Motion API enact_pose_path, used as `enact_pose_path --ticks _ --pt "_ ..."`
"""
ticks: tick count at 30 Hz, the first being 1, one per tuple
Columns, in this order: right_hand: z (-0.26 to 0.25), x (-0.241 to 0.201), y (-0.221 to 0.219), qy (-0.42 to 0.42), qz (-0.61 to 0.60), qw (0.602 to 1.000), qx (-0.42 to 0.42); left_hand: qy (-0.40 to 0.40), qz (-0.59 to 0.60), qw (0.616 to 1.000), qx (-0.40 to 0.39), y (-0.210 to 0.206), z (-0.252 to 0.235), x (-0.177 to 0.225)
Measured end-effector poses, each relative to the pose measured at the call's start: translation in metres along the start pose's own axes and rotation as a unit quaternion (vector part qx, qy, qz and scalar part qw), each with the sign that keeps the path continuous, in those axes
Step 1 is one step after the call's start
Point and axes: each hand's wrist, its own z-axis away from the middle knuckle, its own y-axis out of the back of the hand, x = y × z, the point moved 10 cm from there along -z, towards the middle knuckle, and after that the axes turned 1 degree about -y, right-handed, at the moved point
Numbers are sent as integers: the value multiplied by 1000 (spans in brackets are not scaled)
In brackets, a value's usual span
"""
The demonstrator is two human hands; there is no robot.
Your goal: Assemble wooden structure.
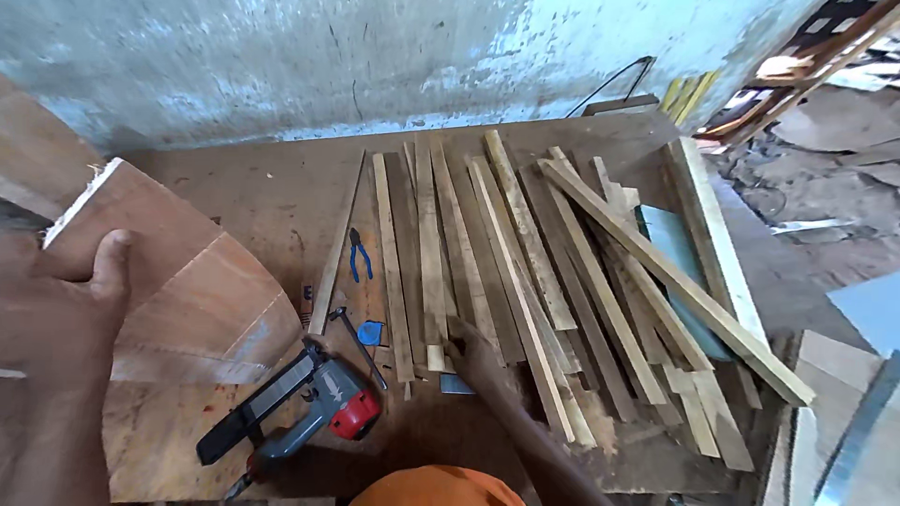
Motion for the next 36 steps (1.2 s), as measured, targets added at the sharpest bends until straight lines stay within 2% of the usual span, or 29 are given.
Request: enact_pose_path --ticks 3,8,10,11,13,14,15,17,18,19,20,26,33,36 --pt "-4 12 -17 -62 -31 998 7 10 -27 1000 3 2 1 -3" --pt "-23 -11 -41 -60 65 995 45 2 -63 998 23 10 0 6" --pt "-29 -15 -39 -70 69 994 42 -3 -81 996 37 16 2 9" --pt "-30 -16 -32 -85 36 995 30 -9 -92 995 46 20 2 12" --pt "-25 -12 -10 -119 -125 985 -8 -24 -106 992 65 25 3 16" --pt "-20 -7 -2 -137 -247 958 -41 -29 -107 991 70 27 3 18" --pt "-11 -3 1 -161 -386 905 -80 -32 -106 991 72 29 3 21" --pt "15 7 4 -206 -595 767 -126 -34 -105 992 66 29 5 23" --pt "29 12 4 -227 -650 712 -136 -35 -103 992 63 27 5 22" --pt "43 16 2 -247 -681 676 -134 -35 -100 993 59 26 5 22" --pt "57 18 0 -265 -693 658 -127 -37 -97 993 58 26 6 23" --pt "104 23 -35 -296 -667 667 -151 -52 -86 993 57 26 11 19" --pt "109 12 -37 -314 -652 674 -148 -61 -68 995 42 28 16 20" --pt "108 26 -32 -314 -611 720 -104 -58 -62 995 45 29 17 19"
